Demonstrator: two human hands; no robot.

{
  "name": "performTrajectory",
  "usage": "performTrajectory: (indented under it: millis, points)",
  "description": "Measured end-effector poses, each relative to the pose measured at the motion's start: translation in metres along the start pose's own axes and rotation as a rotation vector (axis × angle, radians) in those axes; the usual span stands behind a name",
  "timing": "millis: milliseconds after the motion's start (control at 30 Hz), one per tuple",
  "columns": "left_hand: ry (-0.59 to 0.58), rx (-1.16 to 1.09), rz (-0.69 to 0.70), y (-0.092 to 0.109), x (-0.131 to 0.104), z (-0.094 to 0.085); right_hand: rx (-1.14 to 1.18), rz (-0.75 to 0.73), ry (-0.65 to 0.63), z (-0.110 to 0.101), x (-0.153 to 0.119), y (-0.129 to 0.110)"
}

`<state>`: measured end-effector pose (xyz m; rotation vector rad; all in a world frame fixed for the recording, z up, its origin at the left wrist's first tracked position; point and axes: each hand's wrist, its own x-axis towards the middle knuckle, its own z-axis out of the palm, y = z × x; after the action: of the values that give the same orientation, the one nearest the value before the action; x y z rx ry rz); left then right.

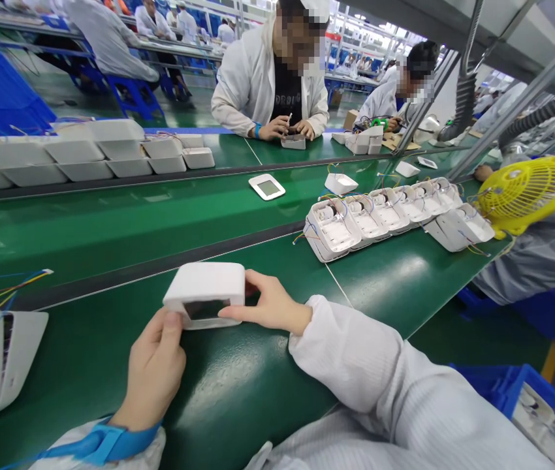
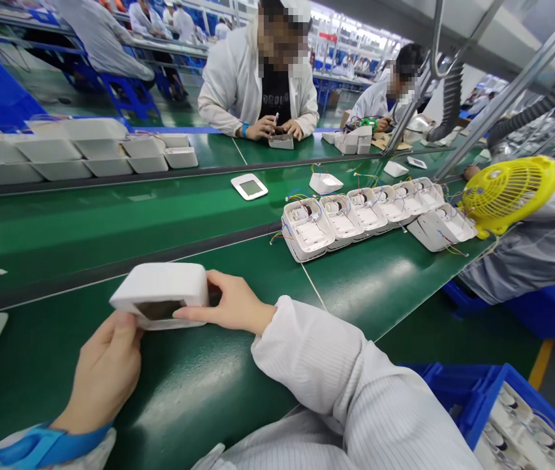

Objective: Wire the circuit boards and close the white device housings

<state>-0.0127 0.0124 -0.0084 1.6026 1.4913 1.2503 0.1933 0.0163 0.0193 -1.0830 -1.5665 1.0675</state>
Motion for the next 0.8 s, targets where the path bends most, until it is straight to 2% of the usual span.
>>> performTrajectory:
  millis: [100, 167, 300, 400, 467, 800]
  points:
    - [-0.01, -0.06, 0.13, 0.008, -0.003, 0.0, -0.265, -0.232, 0.095, -0.005, 0.0, -0.004]
    - [-0.026, -0.045, 0.225, 0.012, -0.005, 0.001, -0.351, -0.318, 0.053, -0.007, 0.0, -0.005]
    - [-0.059, 0.131, 0.275, 0.015, -0.008, -0.001, -0.367, -0.442, -0.091, -0.011, 0.0, -0.007]
    - [-0.02, 0.156, 0.272, 0.017, -0.008, -0.003, -0.359, -0.453, -0.215, -0.013, 0.001, -0.008]
    - [0.005, 0.2, 0.246, 0.018, -0.008, -0.005, -0.364, -0.441, -0.245, -0.012, 0.001, -0.007]
    - [0.021, 0.162, 0.178, 0.021, -0.009, -0.003, -0.396, -0.438, -0.183, -0.003, -0.003, 0.001]
